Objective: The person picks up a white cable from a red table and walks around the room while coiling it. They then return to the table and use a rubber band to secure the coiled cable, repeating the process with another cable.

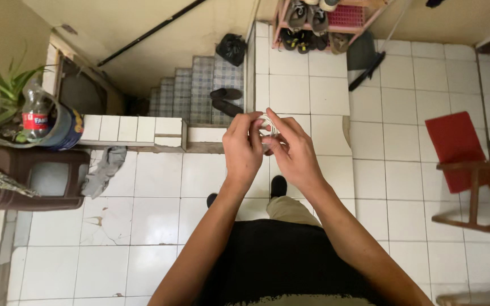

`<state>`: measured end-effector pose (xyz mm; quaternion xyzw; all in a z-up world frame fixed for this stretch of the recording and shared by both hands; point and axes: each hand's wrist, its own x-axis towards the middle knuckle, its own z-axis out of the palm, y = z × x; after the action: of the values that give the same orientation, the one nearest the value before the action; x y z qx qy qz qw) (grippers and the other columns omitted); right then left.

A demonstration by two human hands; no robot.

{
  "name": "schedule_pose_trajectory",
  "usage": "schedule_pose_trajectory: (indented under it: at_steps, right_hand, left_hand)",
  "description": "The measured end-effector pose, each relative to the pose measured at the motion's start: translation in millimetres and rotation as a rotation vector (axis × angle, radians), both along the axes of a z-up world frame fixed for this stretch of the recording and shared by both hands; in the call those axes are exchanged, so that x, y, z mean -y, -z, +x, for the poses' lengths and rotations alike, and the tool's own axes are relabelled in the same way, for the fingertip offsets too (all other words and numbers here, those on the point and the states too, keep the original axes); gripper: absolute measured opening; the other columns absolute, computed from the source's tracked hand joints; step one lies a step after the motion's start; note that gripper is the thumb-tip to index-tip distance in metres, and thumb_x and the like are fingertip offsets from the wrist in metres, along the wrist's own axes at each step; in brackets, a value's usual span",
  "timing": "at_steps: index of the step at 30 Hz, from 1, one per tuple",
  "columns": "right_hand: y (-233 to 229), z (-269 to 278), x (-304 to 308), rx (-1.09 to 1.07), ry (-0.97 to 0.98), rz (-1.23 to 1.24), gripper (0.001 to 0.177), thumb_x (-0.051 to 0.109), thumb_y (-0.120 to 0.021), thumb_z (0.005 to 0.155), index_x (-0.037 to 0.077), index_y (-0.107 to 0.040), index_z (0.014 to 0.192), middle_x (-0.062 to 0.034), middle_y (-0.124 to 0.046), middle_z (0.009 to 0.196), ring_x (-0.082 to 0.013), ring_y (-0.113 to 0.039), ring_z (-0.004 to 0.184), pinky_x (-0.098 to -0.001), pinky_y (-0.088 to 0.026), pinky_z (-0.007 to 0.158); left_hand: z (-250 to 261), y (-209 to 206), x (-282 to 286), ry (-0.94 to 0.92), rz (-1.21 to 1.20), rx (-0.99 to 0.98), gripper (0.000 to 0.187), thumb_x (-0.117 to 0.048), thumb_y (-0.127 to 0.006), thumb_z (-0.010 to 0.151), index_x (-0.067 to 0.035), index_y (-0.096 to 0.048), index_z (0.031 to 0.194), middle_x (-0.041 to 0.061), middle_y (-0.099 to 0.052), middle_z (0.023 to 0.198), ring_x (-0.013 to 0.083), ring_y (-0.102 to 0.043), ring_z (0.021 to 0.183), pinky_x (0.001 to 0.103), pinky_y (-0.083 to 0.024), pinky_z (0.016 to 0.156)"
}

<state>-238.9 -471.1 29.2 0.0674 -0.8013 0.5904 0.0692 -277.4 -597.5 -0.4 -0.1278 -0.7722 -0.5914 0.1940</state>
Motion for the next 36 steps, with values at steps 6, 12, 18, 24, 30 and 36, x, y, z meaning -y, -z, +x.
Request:
schedule_pose_trajectory:
  at_steps: [6,12,18,24,30,36]
  right_hand:
    - [-6.1,9.8,-17.9,-0.086,0.176,0.219,0.051,-0.007,-0.070,0.094,0.003,-0.058,0.143,-0.0144,-0.066,0.132,-0.0197,-0.075,0.100,-0.0299,-0.062,0.081]
    - [1.3,27.2,-50.8,-0.034,0.316,0.254,0.053,-0.006,-0.073,0.087,0.002,-0.061,0.138,-0.0149,-0.065,0.130,-0.0203,-0.073,0.097,-0.0305,-0.061,0.080]
    - [7.0,45.6,-108.8,0.076,0.420,0.105,0.042,-0.006,-0.070,0.092,0.003,-0.065,0.133,-0.0133,-0.068,0.129,-0.0188,-0.074,0.094,-0.0281,-0.062,0.074]
    - [28.5,67.4,-189.3,0.170,0.528,-0.277,0.030,-0.002,-0.069,0.093,0.000,-0.071,0.123,-0.0127,-0.077,0.106,-0.0160,-0.076,0.091,-0.0290,-0.067,0.079]
    - [38.5,103.9,-262.2,0.244,0.645,-0.329,0.018,0.000,-0.069,0.095,-0.001,-0.077,0.110,-0.0116,-0.079,0.091,-0.0164,-0.077,0.083,-0.0284,-0.065,0.077]
    - [26.1,140.5,-304.3,0.349,0.720,-0.203,0.013,0.002,-0.069,0.092,0.000,-0.077,0.102,-0.0087,-0.080,0.090,-0.0142,-0.078,0.080,-0.0270,-0.064,0.073]
  left_hand:
    - [-4.3,-1.4,-18.6,0.161,0.033,0.172,0.006,-0.003,-0.065,0.098,0.001,-0.067,0.102,0.014,-0.073,0.090,0.0214,-0.072,0.073,0.032,-0.055,0.057]
    - [-2.0,6.8,-61.0,0.299,0.007,0.297,0.010,-0.008,-0.066,0.099,0.001,-0.068,0.102,0.013,-0.074,0.084,0.0181,-0.072,0.071,0.031,-0.058,0.060]
    - [8.7,5.2,-123.4,0.373,-0.047,0.349,0.011,-0.010,-0.066,0.099,0.001,-0.068,0.102,0.012,-0.074,0.084,0.0168,-0.074,0.071,0.029,-0.059,0.059]
    - [21.0,-10.4,-197.8,0.563,-0.067,0.542,0.017,-0.010,-0.063,0.098,-0.002,-0.068,0.113,0.011,-0.072,0.090,0.0148,-0.071,0.073,0.030,-0.060,0.053]
    - [30.6,-9.3,-255.4,0.891,-0.364,0.309,0.029,-0.007,-0.064,0.097,-0.005,-0.069,0.126,0.012,-0.066,0.099,0.0228,-0.069,0.079,0.034,-0.059,0.069]
    - [54.2,-0.9,-314.9,1.051,-0.860,0.019,0.025,-0.013,-0.064,0.097,0.001,-0.063,0.117,0.015,-0.056,0.116,0.0310,-0.063,0.105,0.042,-0.056,0.082]
